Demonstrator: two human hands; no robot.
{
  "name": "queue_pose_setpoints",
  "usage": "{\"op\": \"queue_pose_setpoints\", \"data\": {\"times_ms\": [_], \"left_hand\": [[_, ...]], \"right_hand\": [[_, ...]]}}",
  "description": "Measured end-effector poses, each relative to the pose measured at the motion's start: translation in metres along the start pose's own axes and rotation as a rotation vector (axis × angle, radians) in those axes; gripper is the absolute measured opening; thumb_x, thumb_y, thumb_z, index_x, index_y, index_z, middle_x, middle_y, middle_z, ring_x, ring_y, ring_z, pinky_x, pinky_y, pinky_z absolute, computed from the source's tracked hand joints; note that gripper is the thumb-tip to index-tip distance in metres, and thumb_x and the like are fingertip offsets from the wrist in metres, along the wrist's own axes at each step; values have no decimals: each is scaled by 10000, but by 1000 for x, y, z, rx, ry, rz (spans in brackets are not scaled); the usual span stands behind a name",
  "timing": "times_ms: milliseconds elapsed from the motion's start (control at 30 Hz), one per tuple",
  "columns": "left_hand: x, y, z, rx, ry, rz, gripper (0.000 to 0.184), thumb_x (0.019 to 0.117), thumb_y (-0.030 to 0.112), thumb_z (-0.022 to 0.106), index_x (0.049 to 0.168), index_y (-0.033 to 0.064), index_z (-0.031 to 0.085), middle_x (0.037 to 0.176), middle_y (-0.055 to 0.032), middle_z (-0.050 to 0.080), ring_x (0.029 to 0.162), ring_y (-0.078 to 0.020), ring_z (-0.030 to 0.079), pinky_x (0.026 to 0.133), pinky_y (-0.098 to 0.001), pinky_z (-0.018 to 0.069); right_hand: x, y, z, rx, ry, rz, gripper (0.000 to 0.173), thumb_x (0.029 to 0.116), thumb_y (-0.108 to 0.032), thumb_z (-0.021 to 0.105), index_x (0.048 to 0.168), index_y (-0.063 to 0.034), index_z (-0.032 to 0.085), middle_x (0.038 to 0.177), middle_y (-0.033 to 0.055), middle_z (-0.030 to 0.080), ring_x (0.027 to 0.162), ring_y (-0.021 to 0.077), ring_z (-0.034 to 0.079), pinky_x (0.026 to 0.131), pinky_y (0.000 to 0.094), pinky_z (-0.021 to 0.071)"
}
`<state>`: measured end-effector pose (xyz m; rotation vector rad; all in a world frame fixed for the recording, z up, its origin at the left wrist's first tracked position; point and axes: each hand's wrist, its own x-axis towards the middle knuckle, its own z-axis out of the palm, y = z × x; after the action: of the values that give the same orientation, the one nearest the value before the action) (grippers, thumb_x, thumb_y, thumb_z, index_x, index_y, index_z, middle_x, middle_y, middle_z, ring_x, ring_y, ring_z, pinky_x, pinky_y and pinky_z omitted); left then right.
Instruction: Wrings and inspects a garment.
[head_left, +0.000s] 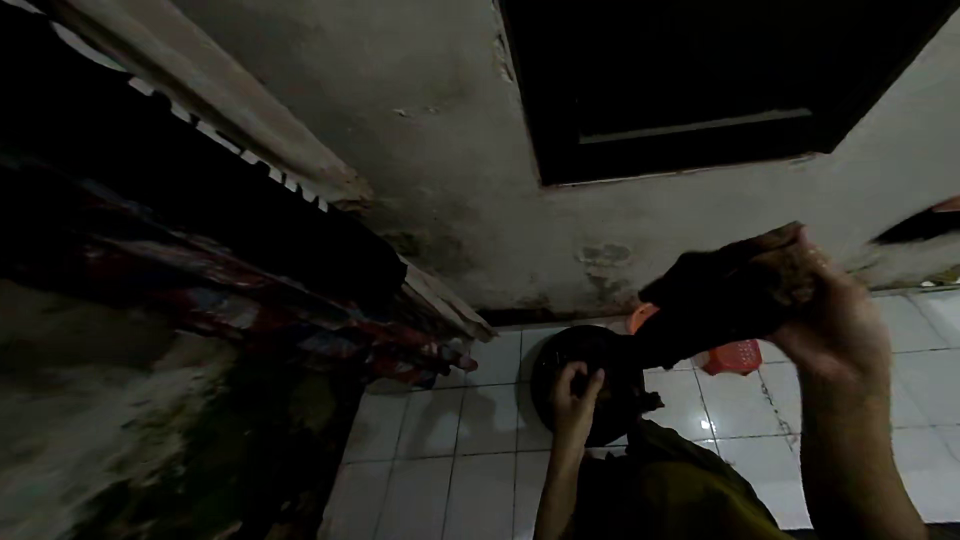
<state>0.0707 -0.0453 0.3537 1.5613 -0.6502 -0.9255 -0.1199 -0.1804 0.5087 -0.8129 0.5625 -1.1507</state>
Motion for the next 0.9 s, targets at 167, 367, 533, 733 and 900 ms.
{"op": "queue_pose_setpoints", "data": {"times_ms": [167,367,533,733,900], "left_hand": [[5,-18,22,103,-280,237,137,896,27,678,1003,-59,681,1066,-130,640,1014,-105,604,887,-235,511],[0,-34,74,149,-612,282,267,924,53,647,1178,4,711,1240,-185,615,1127,-191,610,959,-306,525],[-18,14,112,435,-682,289,349,1005,227,615,1253,-10,678,1384,-313,528,1267,-414,535,1067,-496,450],[-45,102,141,-71,-858,243,473,1082,283,356,1292,-102,534,1079,-79,644,912,-48,639,796,-243,557],[-73,92,192,-11,-791,539,801,886,279,784,1414,-157,367,1221,-213,622,1070,-122,664,897,-264,577]], "right_hand": [[-12,-49,-17,28,66,-298,383,1133,-273,226,1144,-140,586,1041,-18,677,966,54,676,898,255,560],[-31,-84,-44,51,-74,-462,272,1008,-159,363,1000,-131,634,916,8,694,894,87,687,821,276,596],[-55,-133,-48,28,-71,-517,138,954,-108,449,926,-120,584,877,34,646,849,125,661,788,295,579],[-74,-131,-40,-301,244,-446,335,1005,-69,361,811,-215,592,773,-86,675,705,7,654,652,175,571],[-76,-130,-82,-360,308,-471,318,1052,-114,371,897,-174,642,811,-75,677,750,6,650,698,192,569]]}}
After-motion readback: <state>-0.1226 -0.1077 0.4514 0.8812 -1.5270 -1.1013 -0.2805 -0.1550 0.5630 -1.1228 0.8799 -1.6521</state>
